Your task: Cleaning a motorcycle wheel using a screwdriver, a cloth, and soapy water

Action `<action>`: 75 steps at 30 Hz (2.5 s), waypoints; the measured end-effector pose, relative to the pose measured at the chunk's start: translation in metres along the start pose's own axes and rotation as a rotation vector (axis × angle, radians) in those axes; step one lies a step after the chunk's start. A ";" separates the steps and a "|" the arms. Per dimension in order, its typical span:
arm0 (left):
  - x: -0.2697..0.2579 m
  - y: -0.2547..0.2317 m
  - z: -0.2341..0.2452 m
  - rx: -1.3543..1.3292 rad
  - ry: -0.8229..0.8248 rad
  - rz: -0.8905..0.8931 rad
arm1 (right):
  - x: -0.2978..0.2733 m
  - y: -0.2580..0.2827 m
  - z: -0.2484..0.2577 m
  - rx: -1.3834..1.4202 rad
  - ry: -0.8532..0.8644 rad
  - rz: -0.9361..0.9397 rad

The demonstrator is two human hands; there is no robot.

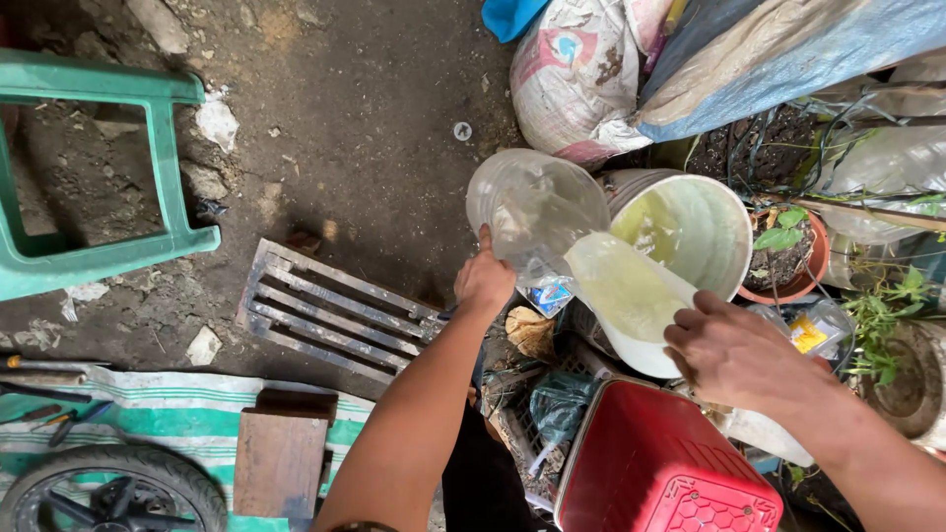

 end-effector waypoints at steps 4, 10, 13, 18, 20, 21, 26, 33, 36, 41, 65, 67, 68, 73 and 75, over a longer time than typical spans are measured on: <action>0.012 0.006 -0.011 -0.072 -0.020 -0.024 | 0.018 0.004 -0.002 0.069 0.100 -0.031; 0.016 0.021 -0.004 -0.145 -0.049 0.014 | 0.037 0.001 -0.004 0.110 0.239 -0.071; 0.023 0.026 -0.007 -0.152 -0.056 0.029 | 0.049 -0.004 0.018 0.253 0.212 -0.116; 0.040 0.037 -0.012 -0.171 -0.072 -0.007 | 0.068 -0.017 0.023 0.262 0.356 -0.176; 0.044 0.041 -0.014 -0.174 -0.064 0.006 | 0.071 -0.024 0.024 0.276 0.348 -0.173; 0.045 0.043 -0.015 -0.177 -0.057 0.016 | 0.073 -0.028 0.024 0.289 0.339 -0.172; 0.064 0.049 -0.025 -0.170 -0.076 -0.057 | 0.088 -0.054 0.053 0.318 0.470 -0.242; 0.068 0.055 -0.036 -0.158 -0.054 -0.065 | 0.089 -0.064 0.068 0.299 0.433 -0.274; 0.050 0.050 -0.029 -0.188 -0.038 -0.042 | 0.076 -0.053 0.054 0.254 0.317 -0.252; 0.001 0.023 -0.018 -0.259 0.026 -0.015 | 0.020 -0.039 0.002 0.188 0.502 -0.336; -0.242 0.271 0.077 -0.881 -0.228 0.007 | 0.204 0.129 -0.108 0.717 0.417 -0.793; -0.250 0.319 0.071 -0.927 -0.264 -0.008 | 0.223 0.154 -0.138 0.717 0.426 -0.745; -0.252 0.346 0.068 -0.919 -0.300 -0.028 | 0.230 0.168 -0.162 1.040 0.406 -0.810; -0.271 0.469 0.068 -0.935 -0.319 0.071 | 0.287 0.279 -0.102 1.514 0.246 -1.071; -0.281 0.522 0.055 -0.946 -0.377 0.037 | 0.296 0.321 -0.115 1.584 0.249 -1.186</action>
Point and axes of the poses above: each hand's wrist, its own x-axis towards the middle knuckle, its own z-axis out of the back of the hand, y = z × x, the point moved 6 cm from there along x, towards the middle knuckle, and after that the axes turned 12 degrees about -x, right-handed, at the moved point
